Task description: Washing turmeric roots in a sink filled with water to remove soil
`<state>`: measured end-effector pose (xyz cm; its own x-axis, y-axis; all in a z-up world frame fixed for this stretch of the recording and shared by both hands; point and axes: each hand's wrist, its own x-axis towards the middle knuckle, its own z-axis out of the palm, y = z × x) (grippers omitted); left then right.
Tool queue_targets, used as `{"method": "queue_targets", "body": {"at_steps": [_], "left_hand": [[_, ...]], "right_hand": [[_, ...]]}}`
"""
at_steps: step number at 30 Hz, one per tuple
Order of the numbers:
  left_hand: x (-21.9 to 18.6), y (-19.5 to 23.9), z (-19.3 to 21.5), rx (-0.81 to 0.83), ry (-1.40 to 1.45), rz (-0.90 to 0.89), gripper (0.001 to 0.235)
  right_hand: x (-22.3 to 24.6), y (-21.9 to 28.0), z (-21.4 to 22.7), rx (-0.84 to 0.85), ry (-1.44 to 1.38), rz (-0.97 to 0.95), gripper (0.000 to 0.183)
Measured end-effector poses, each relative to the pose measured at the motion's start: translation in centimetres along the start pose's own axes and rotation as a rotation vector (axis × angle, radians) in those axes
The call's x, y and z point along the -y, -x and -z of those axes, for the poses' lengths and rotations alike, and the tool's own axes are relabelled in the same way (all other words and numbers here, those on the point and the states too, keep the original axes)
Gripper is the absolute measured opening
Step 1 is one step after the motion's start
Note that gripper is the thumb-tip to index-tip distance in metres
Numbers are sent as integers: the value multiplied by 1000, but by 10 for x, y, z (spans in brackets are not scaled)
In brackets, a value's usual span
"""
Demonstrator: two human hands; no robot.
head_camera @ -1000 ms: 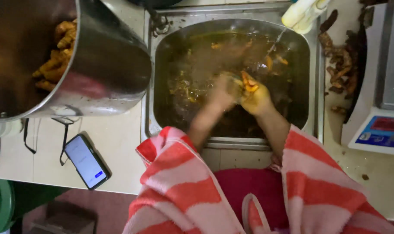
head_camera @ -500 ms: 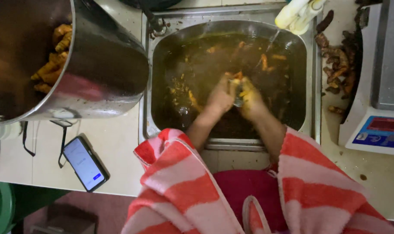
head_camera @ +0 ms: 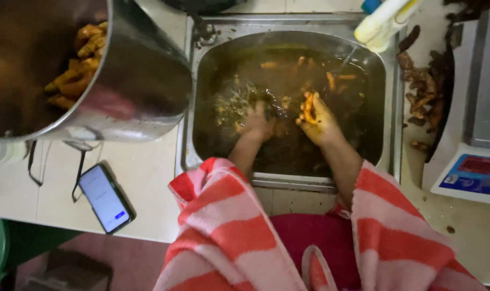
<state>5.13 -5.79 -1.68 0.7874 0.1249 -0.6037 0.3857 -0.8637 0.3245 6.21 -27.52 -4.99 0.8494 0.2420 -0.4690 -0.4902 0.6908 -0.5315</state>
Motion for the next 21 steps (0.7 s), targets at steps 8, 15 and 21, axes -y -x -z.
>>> {"method": "queue_targets", "body": {"at_steps": [8,15,21], "left_hand": [[-44,41,-16,-70,542,-405,51],[-31,39,14,-276,662,-493,42],[-60,77,-5,-502,280,-692,32]], "right_hand": [[0,6,-11,-271,236,18,66],[33,79,-132,-275,238,49,44],[-29,-24,11,-276,237,-1,26]]}}
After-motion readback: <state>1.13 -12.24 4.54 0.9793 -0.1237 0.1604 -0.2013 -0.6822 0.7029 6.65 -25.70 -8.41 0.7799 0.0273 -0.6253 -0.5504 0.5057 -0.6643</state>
